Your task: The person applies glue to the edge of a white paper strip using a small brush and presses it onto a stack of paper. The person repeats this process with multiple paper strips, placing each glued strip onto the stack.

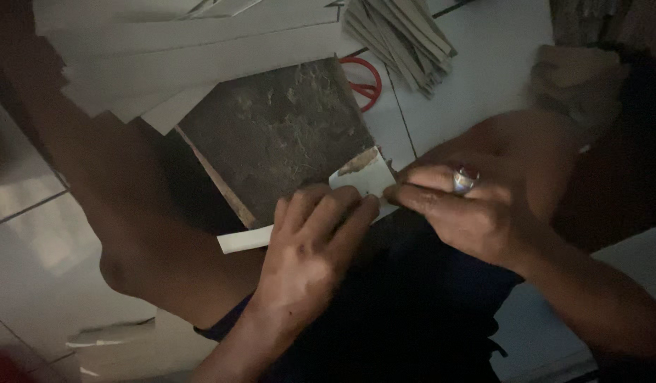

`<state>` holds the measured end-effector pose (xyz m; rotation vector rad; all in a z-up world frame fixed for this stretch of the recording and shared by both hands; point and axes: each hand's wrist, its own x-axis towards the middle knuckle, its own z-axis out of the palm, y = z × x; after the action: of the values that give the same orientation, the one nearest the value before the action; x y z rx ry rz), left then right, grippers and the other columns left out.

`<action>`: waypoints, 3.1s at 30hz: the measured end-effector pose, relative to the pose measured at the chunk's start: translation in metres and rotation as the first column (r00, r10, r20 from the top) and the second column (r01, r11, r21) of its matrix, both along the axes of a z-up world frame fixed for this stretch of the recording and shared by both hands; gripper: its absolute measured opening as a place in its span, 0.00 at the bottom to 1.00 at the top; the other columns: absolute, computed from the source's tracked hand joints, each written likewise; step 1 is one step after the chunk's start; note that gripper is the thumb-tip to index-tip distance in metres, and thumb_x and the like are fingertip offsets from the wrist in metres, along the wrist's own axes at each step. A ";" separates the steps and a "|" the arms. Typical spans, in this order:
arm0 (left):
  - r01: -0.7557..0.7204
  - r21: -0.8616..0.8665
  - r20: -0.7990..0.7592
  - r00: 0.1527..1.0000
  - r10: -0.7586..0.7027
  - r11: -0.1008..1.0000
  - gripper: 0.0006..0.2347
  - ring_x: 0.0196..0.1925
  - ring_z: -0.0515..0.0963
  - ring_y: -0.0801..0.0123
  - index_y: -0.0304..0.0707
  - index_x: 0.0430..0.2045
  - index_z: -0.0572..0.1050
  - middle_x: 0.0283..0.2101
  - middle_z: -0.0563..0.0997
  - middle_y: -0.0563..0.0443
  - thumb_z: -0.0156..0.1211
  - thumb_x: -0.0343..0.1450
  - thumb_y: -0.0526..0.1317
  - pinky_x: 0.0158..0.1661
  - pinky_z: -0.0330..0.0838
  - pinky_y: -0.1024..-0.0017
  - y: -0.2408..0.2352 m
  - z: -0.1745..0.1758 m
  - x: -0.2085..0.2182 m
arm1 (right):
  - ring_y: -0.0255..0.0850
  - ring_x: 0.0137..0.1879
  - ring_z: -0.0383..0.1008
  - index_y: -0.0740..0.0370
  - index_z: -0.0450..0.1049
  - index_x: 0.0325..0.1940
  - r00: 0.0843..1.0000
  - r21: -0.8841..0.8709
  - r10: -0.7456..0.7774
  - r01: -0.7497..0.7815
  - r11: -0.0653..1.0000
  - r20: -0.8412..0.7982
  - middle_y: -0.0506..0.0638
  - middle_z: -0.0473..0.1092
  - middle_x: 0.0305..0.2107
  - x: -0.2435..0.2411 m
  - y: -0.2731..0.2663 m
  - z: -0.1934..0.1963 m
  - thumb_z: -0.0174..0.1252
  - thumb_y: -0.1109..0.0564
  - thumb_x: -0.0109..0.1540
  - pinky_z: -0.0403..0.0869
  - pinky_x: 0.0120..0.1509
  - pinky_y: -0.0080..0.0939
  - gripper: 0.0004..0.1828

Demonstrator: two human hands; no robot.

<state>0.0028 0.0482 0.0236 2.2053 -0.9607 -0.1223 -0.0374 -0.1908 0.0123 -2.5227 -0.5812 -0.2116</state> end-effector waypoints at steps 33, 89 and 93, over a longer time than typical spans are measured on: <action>0.053 0.132 -0.018 0.999 -0.051 0.990 0.13 0.44 0.77 0.63 0.31 0.50 0.78 0.46 0.75 0.46 0.63 0.70 0.31 0.39 0.72 0.66 -0.023 -0.010 0.004 | 0.26 0.29 0.65 0.62 0.71 0.41 0.670 0.469 -0.154 0.647 0.602 -0.726 0.43 0.69 0.25 0.005 0.017 -0.043 0.50 0.57 0.73 0.68 0.32 0.28 0.09; 0.118 0.132 -0.056 0.992 -0.111 0.984 0.11 0.44 0.78 0.65 0.32 0.49 0.81 0.46 0.77 0.44 0.60 0.73 0.33 0.39 0.70 0.64 -0.026 -0.023 0.007 | 0.39 0.38 0.75 0.64 0.73 0.43 0.473 0.079 -0.376 0.698 0.711 -0.797 0.54 0.73 0.32 0.052 -0.022 -0.138 0.50 0.43 0.70 0.74 0.41 0.42 0.20; 0.105 0.112 -0.029 0.994 -0.102 0.988 0.12 0.44 0.77 0.64 0.32 0.48 0.81 0.47 0.77 0.43 0.59 0.72 0.34 0.40 0.70 0.64 -0.028 -0.023 0.008 | 0.39 0.34 0.75 0.63 0.73 0.43 0.370 0.005 -0.388 0.729 0.684 -0.844 0.54 0.73 0.30 0.055 -0.024 -0.152 0.50 0.43 0.70 0.74 0.37 0.42 0.20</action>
<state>0.0107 0.0203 0.0002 2.2517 -1.0795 -0.2555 0.0176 -0.2152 -0.1397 -1.9896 0.6996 0.5271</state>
